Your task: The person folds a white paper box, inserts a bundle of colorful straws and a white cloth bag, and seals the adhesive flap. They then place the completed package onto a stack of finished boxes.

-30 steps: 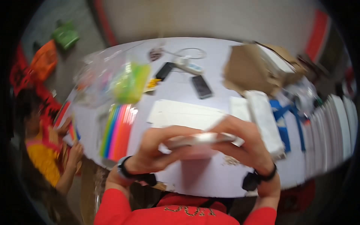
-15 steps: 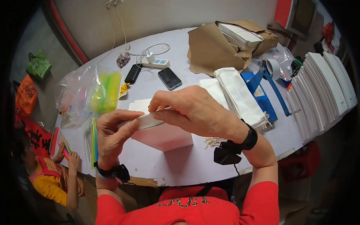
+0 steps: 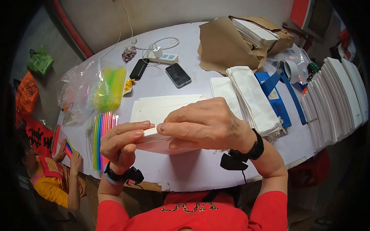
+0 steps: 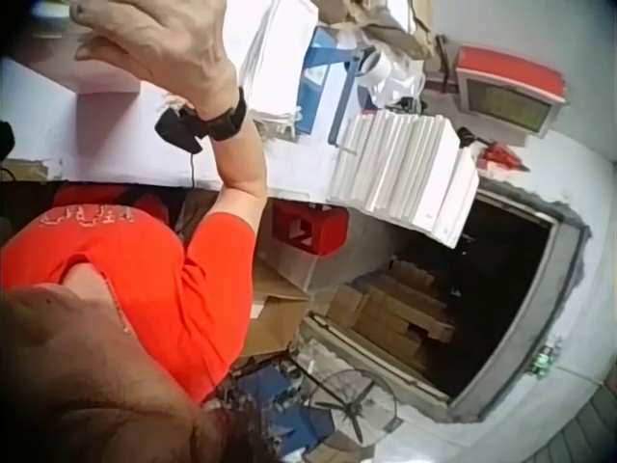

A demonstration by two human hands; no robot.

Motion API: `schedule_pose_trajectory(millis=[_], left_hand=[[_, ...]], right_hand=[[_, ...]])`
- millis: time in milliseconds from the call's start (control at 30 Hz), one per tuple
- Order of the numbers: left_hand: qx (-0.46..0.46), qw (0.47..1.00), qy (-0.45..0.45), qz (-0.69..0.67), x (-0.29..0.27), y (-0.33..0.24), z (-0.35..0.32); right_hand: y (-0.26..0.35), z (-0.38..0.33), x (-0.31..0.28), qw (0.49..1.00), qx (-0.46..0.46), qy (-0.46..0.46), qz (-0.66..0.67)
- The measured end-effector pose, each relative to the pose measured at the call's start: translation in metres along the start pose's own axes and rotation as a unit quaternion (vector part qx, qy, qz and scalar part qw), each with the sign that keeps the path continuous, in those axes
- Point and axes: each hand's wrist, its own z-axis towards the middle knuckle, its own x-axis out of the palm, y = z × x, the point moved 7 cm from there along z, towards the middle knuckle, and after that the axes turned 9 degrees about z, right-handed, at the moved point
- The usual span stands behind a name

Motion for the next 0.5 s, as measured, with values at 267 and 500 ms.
schedule_pose_trajectory(millis=[267,500], left_hand=[[0.042,0.999,-0.013,0.006,0.003,-0.007,-0.006],[0.059,0.991,-0.016,0.12,0.005,-0.02,0.009]], right_hand=[[0.01,-0.004,0.0,1.0,0.002,0.005,-0.022],[-0.002,-0.015,-0.004,0.996,0.069,-0.043,0.025]])
